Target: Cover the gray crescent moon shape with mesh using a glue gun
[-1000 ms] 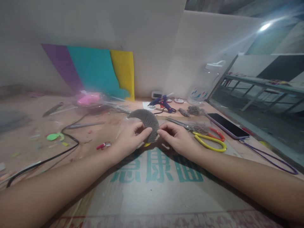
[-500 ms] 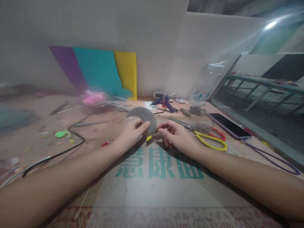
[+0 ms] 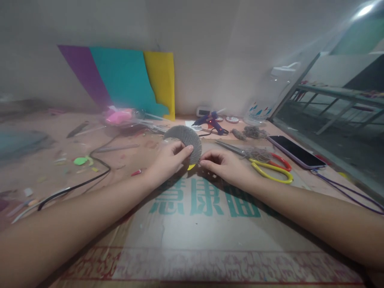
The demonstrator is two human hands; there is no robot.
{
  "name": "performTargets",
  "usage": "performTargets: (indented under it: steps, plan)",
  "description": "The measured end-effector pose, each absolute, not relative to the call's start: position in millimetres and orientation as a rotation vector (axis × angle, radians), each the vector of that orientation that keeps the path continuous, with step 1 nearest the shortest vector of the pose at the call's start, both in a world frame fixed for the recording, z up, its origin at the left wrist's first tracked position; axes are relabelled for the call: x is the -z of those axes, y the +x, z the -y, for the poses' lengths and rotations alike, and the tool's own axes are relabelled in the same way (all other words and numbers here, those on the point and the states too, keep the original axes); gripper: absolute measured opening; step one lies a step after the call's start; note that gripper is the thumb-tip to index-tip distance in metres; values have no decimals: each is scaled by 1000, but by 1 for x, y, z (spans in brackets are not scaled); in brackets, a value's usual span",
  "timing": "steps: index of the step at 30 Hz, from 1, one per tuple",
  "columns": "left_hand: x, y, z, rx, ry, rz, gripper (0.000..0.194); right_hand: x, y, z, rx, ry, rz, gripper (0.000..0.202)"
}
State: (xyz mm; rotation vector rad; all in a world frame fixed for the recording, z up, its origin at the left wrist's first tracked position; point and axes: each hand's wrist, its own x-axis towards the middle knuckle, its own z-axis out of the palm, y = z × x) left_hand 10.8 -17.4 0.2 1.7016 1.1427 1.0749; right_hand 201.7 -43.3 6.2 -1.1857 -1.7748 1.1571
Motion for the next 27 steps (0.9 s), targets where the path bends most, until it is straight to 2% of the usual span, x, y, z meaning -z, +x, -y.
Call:
performTargets:
  steps: [8,19,27]
  plan:
    - [3,9,15,-1078,1833,-1122,38,-14,201,44,-1079,-1269,1866,18]
    - [0,9,16,-1005,1734,-1118,39,-14,200,46,-1254,-1232,1793,19]
    - [0,8,14,-982,1753,-1093,39,-13,200,47,-1220,-1259,1795,17]
